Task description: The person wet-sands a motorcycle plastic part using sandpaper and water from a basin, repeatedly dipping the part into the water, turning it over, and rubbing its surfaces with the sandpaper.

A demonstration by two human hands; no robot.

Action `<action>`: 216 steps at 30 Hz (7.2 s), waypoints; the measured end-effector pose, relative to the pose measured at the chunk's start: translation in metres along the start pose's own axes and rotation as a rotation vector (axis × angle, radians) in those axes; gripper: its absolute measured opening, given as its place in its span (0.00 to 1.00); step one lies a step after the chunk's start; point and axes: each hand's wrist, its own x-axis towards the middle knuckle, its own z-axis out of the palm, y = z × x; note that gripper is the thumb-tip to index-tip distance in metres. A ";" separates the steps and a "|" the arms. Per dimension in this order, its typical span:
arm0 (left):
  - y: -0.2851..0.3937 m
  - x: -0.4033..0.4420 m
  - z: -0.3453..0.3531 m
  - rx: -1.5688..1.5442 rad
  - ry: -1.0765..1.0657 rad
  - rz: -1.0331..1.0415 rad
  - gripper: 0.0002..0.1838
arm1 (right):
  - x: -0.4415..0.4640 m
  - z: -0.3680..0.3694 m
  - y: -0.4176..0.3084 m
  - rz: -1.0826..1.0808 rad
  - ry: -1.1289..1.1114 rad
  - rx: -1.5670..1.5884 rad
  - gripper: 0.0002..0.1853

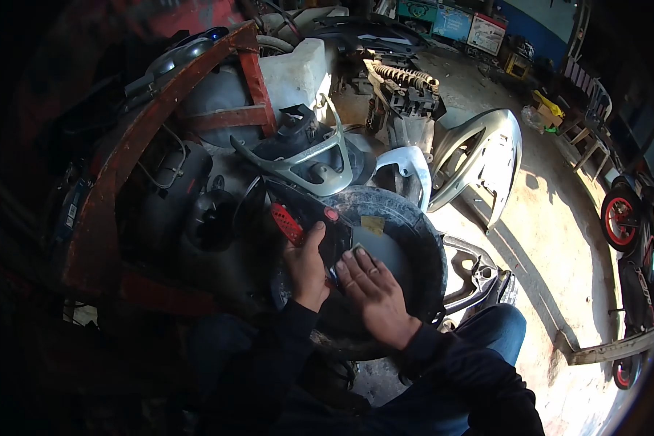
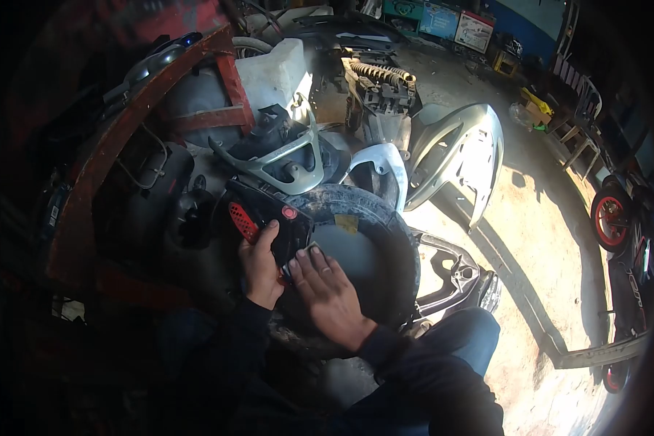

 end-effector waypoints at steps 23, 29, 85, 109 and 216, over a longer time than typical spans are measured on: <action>-0.003 -0.024 0.006 0.058 -0.034 0.063 0.08 | 0.025 -0.002 0.022 0.266 -0.034 0.026 0.26; 0.005 -0.020 0.013 0.011 0.014 0.055 0.07 | 0.006 0.004 0.012 0.080 -0.012 -0.023 0.31; 0.010 -0.004 -0.006 -0.033 -0.374 -0.053 0.41 | 0.009 -0.030 0.038 -0.035 -0.305 0.229 0.47; -0.151 0.049 -0.159 0.289 -0.236 -0.405 0.26 | -0.184 0.211 0.132 1.862 -0.270 0.911 0.08; 0.017 -0.007 -0.009 0.042 -0.423 -0.398 0.21 | 0.001 -0.029 0.049 0.120 0.068 0.277 0.27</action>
